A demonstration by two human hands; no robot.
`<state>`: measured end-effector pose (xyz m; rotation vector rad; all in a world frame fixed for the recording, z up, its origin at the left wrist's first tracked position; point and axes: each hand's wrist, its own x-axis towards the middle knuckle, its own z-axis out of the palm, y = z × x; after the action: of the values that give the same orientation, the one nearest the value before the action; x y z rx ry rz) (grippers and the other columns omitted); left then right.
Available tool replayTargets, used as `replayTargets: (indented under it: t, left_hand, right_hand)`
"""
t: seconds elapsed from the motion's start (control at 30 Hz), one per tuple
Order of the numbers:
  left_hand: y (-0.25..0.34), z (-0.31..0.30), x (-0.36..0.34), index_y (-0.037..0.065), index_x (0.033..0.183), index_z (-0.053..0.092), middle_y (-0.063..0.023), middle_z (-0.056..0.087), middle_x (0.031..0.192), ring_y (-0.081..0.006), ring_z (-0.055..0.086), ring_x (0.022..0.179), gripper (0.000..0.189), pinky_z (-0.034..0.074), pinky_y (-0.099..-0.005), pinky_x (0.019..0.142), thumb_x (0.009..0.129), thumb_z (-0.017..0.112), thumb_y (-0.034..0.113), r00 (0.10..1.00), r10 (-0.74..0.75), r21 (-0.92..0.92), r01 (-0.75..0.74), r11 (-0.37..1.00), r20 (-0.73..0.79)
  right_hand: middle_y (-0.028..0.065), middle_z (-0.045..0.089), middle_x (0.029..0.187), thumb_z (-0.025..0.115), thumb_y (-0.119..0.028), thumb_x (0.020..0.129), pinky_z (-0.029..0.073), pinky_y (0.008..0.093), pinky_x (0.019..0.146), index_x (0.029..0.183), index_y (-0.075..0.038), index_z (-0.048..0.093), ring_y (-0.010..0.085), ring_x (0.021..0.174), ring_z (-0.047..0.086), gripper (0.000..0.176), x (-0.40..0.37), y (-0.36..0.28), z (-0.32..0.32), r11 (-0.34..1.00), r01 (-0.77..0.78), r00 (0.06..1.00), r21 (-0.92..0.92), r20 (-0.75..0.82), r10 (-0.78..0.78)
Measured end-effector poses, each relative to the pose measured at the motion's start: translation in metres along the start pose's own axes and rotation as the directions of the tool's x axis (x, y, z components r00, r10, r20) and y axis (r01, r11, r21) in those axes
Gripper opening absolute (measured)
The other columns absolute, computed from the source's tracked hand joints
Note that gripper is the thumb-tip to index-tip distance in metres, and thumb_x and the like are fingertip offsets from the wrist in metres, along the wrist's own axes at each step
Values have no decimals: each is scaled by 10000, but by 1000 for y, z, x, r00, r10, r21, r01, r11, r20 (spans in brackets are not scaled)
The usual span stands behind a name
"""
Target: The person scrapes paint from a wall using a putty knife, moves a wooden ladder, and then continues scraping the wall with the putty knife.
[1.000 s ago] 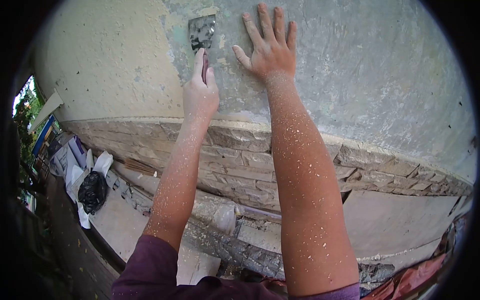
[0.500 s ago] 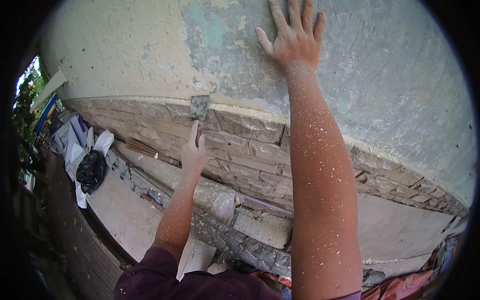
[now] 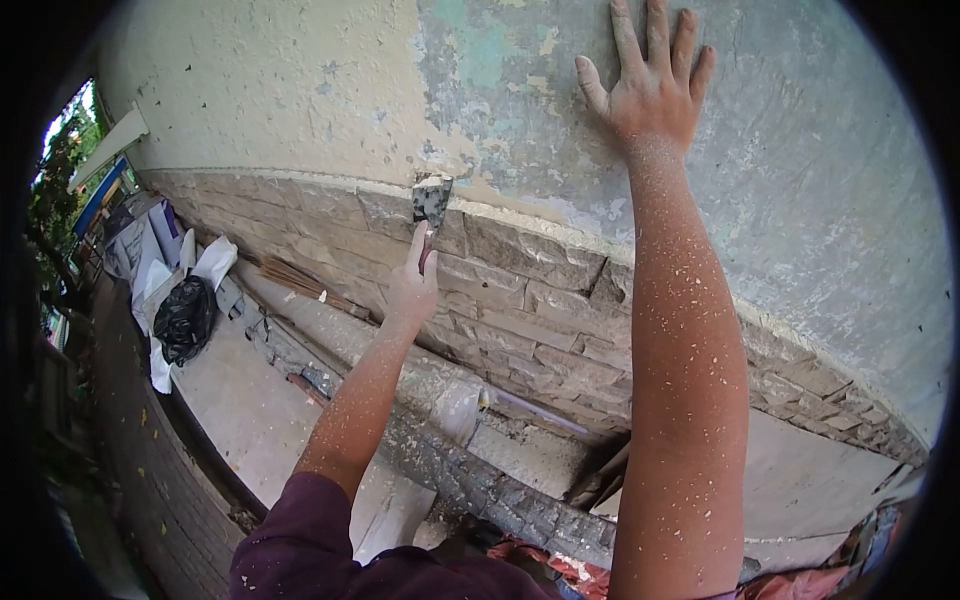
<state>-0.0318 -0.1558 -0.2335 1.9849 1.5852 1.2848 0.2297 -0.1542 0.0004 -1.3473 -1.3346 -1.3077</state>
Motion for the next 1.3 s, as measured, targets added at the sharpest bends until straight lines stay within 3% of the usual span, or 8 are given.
replayTargets:
  t: [0.17, 0.33, 0.4, 0.43, 0.53, 0.87, 0.93, 1.3]
  left_hand:
    - [45, -11, 51, 136, 1419, 354, -261, 616, 793, -442, 601, 741, 492, 453, -485, 634, 947, 469, 220, 944, 206, -38, -223, 974, -259]
    - [-16, 13, -14, 134, 1412, 368, -255, 618, 793, -437, 600, 727, 486, 462, -472, 637, 942, 477, 200, 989, 135, 67, -132, 989, -51]
    - [-37, 25, -7, 164, 1420, 360, -246, 616, 755, -432, 597, 692, 488, 462, -473, 628, 947, 468, 214, 813, 518, 228, -470, 853, -265]
    - [0, 4, -4, 193, 1427, 355, -237, 620, 747, -426, 600, 682, 489, 461, -478, 622, 951, 463, 217, 956, 283, 31, -281, 959, -77]
    - [27, -5, -4, 205, 1425, 364, -232, 622, 749, -415, 605, 678, 486, 460, -479, 608, 951, 466, 220, 998, 39, 110, -44, 993, 49]
    - [54, -11, 43, 193, 1434, 343, -232, 621, 755, -413, 607, 714, 496, 461, -474, 624, 954, 460, 239, 946, 289, 25, -289, 957, -149]
    - [79, -21, 54, 181, 1415, 378, -229, 622, 763, -417, 603, 734, 477, 463, -466, 646, 950, 470, 231, 960, 224, 9, -225, 974, -169]
    - [25, 9, -6, 259, 1425, 366, -253, 627, 799, -445, 608, 755, 489, 470, -483, 658, 946, 464, 256, 999, 29, -36, -30, 999, -35]
  right_hand:
    - [126, 219, 1533, 585, -407, 782, 93, 521, 1140, 1417, -145, 385, 361, 1423, 130, 716, 0, 4, 3, 999, 32, 999, 0, -18, -32]
    - [127, 223, 1532, 589, -410, 778, 93, 526, 1139, 1416, -146, 387, 359, 1423, 133, 720, -3, 4, -1, 1000, 17, 1000, 14, 8, -18]
    - [127, 223, 1532, 590, -412, 776, 93, 527, 1139, 1415, -146, 390, 358, 1423, 134, 721, 4, 4, 0, 1000, 13, 1000, 17, -14, -12]
    - [127, 224, 1531, 591, -413, 775, 93, 528, 1139, 1415, -147, 389, 358, 1423, 134, 722, 5, 3, 0, 1000, 10, 1000, 18, -13, -10]
    - [128, 225, 1531, 592, -416, 773, 94, 527, 1139, 1414, -148, 392, 360, 1422, 135, 723, 0, 3, 0, 1000, 11, 1000, 22, -3, -11]
    - [121, 239, 1527, 595, -419, 768, 98, 524, 1142, 1396, -149, 419, 350, 1422, 150, 705, 1, 5, 4, 1000, 8, 1000, 25, 4, -8]
    - [-7, 124, 1567, 406, -627, 869, 18, 487, 1153, 1462, -342, 275, 258, 1448, 43, 671, -3, 16, 21, 992, 101, 990, 81, -109, -92]
    - [2, 176, 1555, 453, -620, 846, 15, 509, 1148, 1431, -346, 347, 262, 1445, 72, 655, -2, 15, 22, 1000, 17, 1000, 12, -14, -17]
